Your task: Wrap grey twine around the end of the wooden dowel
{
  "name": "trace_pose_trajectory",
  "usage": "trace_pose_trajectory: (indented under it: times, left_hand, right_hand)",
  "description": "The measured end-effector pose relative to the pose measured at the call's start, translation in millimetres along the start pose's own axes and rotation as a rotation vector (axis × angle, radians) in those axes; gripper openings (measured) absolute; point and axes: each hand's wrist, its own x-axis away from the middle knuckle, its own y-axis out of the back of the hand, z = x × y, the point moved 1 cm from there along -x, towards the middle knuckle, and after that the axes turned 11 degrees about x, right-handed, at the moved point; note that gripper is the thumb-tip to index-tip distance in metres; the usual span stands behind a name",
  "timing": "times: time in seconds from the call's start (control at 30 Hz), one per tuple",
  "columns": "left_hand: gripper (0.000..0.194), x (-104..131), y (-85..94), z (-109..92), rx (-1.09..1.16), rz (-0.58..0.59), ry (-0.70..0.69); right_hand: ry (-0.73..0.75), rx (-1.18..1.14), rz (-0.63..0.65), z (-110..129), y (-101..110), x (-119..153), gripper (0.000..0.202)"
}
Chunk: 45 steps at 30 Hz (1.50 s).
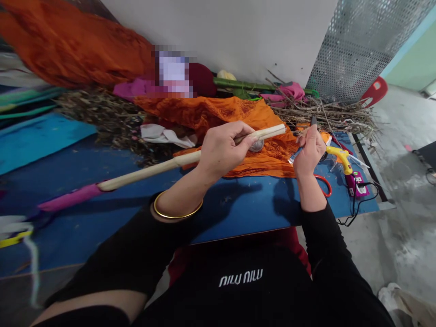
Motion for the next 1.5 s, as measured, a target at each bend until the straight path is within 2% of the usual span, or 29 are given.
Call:
trace_pose_trajectory:
  times: [0.1,0.2,0.3,0.4,0.5,0.73,0.87,1.0,1.13,1.3,1.37,1.43,1.5]
  left_hand:
    - [0.012,-1,1.1,0,0.058,0.0,0.032]
    - [0.011,-1,0.2,1,0.137,0.012,0.05]
    - [0.012,-1,-2.0,3,0.166,0.02,0.05]
    - [0.013,-1,-4.0,4,0.162,0.03,0.047]
    - [0.014,-2,-5.3,4,0.17,0.056,0.049]
    - [0.015,-2,-4.2,3,0.183,0.08,0.068]
    - [0.014,-3,-4.3,4,0.173,0.068,0.076]
    - [0.013,-5,-4.3,7,0.17,0.054,0.084]
    - [0.013,-7,-1.5,8,0.146,0.075,0.131]
    - [0.012,-8,3.2,6,0.152,0.088,0.141]
    - [0.012,-8,4.5,5,0.163,0.086,0.139]
    - [0.012,-8,5.5,3,0.176,0.08,0.136]
    - [0.013,-8,6.2,3,0.181,0.071,0.133]
  right_hand:
    - [0.222,0.154,0.036,5,3,0,0.039]
    - [0.397,0.261,0.174,3,5,-2,0.025]
    - [0.467,0.335,0.262,2,5,-1,0.019]
    - [0.48,0.381,0.273,4,3,1,0.013]
    - [0.43,0.34,0.264,4,2,2,0.012]
    - [0.076,-0.02,0.263,-17,-8,6,0.02]
    - [-0.021,-0.118,0.206,-22,-8,2,0.027]
    - [-0.049,-0.12,0.141,-24,1,-12,0.037]
    - [-0.013,-0.069,0.095,-33,10,-25,0.046]
    - [-0.017,0.083,0.079,-30,8,-19,0.055]
    - [-0.037,0.134,0.101,-23,5,-14,0.05]
    - [-0.031,0.154,0.166,-15,2,-10,0.033]
    - [-0.026,0.143,0.232,-9,0,-7,0.031]
